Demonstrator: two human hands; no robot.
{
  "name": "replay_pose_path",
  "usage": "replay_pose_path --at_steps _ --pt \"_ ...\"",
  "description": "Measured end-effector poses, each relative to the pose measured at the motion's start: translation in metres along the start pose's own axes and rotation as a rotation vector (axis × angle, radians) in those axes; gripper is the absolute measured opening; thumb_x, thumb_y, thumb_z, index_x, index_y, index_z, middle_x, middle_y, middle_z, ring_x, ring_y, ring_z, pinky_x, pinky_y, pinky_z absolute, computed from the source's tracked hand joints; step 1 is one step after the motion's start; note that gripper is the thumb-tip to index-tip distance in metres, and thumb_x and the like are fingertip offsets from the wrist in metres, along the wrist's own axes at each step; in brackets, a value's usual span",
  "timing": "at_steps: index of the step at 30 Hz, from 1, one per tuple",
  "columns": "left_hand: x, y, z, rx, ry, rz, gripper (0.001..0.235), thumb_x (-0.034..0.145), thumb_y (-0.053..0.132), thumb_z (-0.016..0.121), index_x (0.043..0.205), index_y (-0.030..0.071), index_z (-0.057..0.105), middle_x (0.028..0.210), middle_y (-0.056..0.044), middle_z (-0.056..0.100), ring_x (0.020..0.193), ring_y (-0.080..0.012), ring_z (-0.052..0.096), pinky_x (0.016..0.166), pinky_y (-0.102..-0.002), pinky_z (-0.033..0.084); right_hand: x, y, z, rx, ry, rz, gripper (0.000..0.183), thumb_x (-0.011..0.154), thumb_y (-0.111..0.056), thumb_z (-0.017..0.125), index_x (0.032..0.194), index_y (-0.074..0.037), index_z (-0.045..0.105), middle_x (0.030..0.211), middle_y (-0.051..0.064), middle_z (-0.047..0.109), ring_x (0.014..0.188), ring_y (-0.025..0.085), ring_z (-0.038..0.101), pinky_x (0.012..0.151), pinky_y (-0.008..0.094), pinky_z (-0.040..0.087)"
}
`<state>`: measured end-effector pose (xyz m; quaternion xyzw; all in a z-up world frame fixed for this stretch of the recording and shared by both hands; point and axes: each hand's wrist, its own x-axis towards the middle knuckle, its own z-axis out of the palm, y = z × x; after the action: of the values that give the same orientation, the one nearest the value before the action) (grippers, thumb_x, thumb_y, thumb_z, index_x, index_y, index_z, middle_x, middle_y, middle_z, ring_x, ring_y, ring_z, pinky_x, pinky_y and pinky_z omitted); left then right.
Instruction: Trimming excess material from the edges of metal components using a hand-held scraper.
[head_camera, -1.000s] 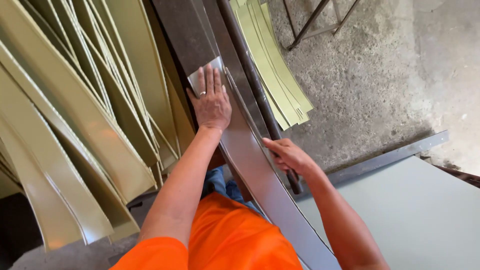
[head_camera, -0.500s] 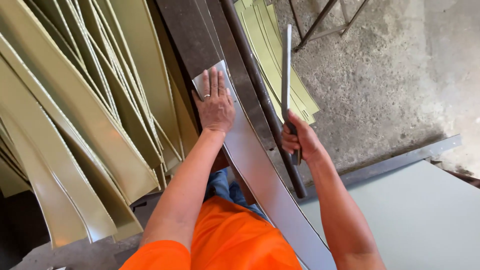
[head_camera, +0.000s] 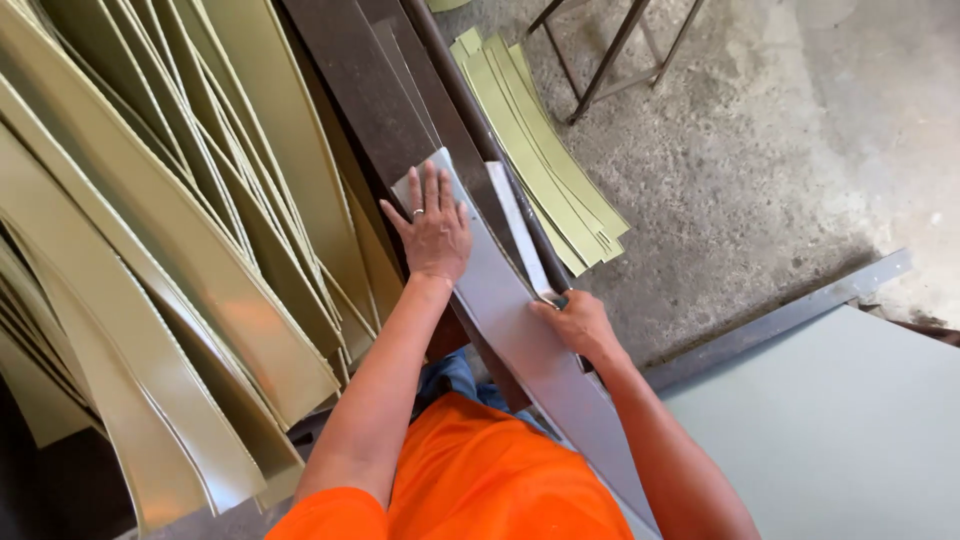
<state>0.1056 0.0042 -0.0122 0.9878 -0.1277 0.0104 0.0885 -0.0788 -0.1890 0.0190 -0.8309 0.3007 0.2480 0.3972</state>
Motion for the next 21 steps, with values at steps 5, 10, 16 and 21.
replay_pose_path --at_steps 5,10,16,21 --pt "-0.02 0.015 -0.13 0.035 -0.357 0.353 0.071 0.098 0.055 0.046 0.155 0.013 0.037 0.166 -0.008 0.022 0.154 -0.0304 0.011 0.116 -0.074 0.004 -0.056 -0.032 -0.075 0.059 0.047 0.185 0.05 0.082 -0.051 0.078 0.1 -0.005 0.075 0.073 0.014 0.07 0.062 0.026 0.064 0.059 0.046 0.051" --pt "-0.073 0.009 -0.144 -0.009 -0.198 0.815 0.099 0.066 0.072 0.063 0.139 0.006 0.058 0.148 -0.025 0.049 0.144 -0.0374 0.039 0.119 -0.069 0.021 -0.081 -0.005 -0.138 -0.001 -0.091 0.159 0.049 0.078 -0.047 0.08 0.096 -0.002 0.072 0.069 0.013 0.065 0.057 0.028 0.061 0.051 0.053 0.048" --pt "-0.142 0.011 -0.138 -0.04 0.21 0.94 0.022 0.085 0.016 0.065 0.102 0.003 0.071 0.095 -0.012 0.072 0.093 -0.0268 0.074 0.081 -0.037 0.06 -0.138 -0.036 -0.197 -0.775 0.291 -0.506 0.046 0.087 -0.054 0.068 0.098 -0.009 0.069 0.086 0.009 0.072 0.076 0.021 0.065 0.073 0.042 0.054" --pt "-0.186 0.024 -0.126 -0.289 -0.083 0.297 0.018 0.095 0.027 0.068 0.09 0.01 0.07 0.085 -0.01 0.074 0.071 -0.0345 0.072 0.06 -0.047 0.057 -0.206 -0.049 -0.2 -0.443 0.463 -0.389 0.043 0.089 -0.051 0.072 0.087 -0.009 0.062 0.071 0.006 0.067 0.063 0.021 0.064 0.066 0.04 0.051"
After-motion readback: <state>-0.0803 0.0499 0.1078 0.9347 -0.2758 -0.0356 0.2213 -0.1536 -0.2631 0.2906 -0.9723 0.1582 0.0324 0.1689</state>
